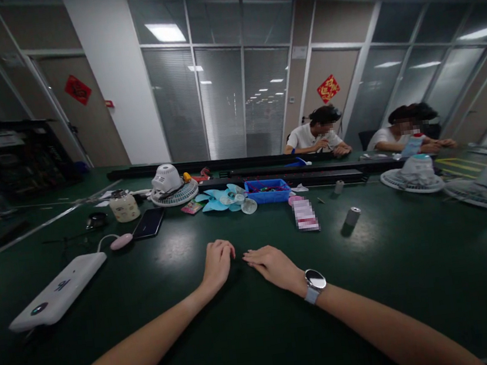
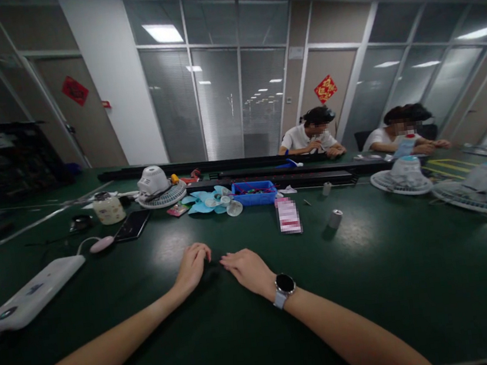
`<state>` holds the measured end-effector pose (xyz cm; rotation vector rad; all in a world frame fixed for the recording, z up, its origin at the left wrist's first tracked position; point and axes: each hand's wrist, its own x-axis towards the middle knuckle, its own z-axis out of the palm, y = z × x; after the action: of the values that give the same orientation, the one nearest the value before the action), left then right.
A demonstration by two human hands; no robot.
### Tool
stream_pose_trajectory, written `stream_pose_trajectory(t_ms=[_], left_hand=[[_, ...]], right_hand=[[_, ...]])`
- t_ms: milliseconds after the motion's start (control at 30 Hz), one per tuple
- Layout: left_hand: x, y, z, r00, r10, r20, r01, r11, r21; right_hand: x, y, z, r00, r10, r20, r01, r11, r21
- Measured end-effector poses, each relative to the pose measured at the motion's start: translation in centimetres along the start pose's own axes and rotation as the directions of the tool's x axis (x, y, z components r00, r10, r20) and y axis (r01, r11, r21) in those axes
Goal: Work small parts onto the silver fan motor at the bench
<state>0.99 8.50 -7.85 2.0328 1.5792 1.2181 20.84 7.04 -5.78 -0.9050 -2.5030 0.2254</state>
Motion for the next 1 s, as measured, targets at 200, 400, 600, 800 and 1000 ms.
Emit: stream_pose_trajectory(t_ms=[200, 400, 600, 800, 1000], left_hand=[[0.0, 0.3, -0.2, 0.999, -0.019, 0.026, 0.019, 1.000, -0.016], [0.1, 0.5, -0.3, 0.999, 0.016, 0.044, -0.014, 0.999, -0.036], [0.0, 0.6, -0.3, 0.998, -0.002, 0.056, 0.003, 1.000, -0.018], [0.0, 0.7, -0.3, 0.998, -0.014, 0.061, 0.013, 1.000, 0.010], [0.0, 0.5, -0.2, 0.998, -0.001, 0.056, 0.000, 1.000, 0.026]], right_hand=[[-0.3, 2.0, -1.4, 0.989, 0.053, -0.135, -0.053, 0.999, 0.007], [-3.7, 12.5, -8.9, 0.765, 0.185, -0.617, -0.377, 0.905, -0.195], [-10.2, 21.2, -13.4, 0.478, 0.273, -0.835, -0.686, 0.710, -0.161], [-12.4, 23.3, -12.7, 0.446, 0.340, -0.828, -0.714, 0.692, -0.101], [-11.9, 23.3, -12.7, 0.427, 0.321, -0.846, -0.696, 0.714, -0.081]])
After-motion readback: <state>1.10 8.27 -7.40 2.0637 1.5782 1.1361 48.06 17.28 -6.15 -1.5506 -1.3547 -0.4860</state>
